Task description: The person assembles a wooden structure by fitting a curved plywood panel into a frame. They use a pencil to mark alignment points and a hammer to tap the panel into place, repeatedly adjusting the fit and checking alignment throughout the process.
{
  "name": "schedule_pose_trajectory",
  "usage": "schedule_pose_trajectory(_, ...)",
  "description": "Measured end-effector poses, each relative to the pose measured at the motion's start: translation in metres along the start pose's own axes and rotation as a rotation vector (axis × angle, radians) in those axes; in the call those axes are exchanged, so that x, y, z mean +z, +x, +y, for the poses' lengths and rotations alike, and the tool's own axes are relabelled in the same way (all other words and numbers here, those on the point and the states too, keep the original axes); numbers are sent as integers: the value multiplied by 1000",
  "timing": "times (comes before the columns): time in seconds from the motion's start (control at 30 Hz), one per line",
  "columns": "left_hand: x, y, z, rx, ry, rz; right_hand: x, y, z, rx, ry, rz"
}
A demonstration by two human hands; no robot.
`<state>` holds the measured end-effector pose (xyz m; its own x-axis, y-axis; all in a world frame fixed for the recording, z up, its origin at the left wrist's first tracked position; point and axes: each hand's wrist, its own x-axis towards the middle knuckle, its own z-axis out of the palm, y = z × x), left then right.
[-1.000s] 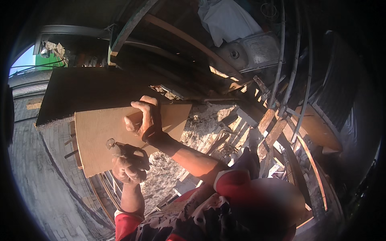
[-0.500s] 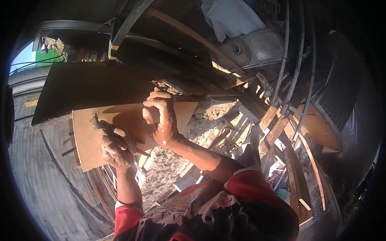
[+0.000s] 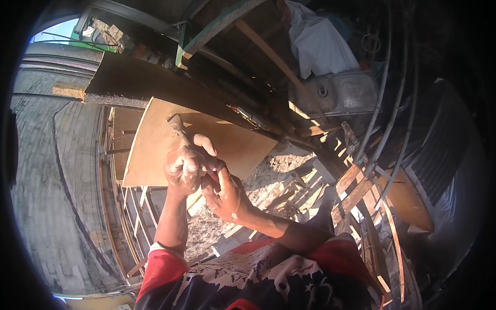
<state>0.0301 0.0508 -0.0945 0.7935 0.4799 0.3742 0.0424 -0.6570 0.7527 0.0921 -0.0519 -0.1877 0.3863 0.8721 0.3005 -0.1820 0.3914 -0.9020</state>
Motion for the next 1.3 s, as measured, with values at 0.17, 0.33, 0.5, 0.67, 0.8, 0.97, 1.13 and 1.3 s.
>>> schedule_pose_trajectory(0.17, 5, 11, 5, -58, -290, -74, -11, 8, 15, -52, -42, 145)
schedule_pose_trajectory(0.33, 3, 14, 6, -66, -287, -109, -23, 17, 28, -70, -110, 219)
schedule_pose_trajectory(0.5, -4, 16, 5, -43, -187, -168, -24, 30, 50, -180, -238, 157)
schedule_pose_trajectory(0.67, -10, 9, 2, -74, -15, -181, -5, 38, 29, -240, -290, 244)
schedule_pose_trajectory(0.8, -13, 4, 5, -55, 156, -98, 16, 36, 10, -18, 78, 289)
schedule_pose_trajectory(0.97, -3, 8, 11, 14, 25, 31, -1, 54, 5, 53, 196, 478)
schedule_pose_trajectory(1.13, -5, 9, 12, 67, 178, 10, -28, 64, 15, -295, 118, 406)
schedule_pose_trajectory(1.3, -2, 1, 10, 123, 206, 65, -42, 51, -12, -157, 427, 192)
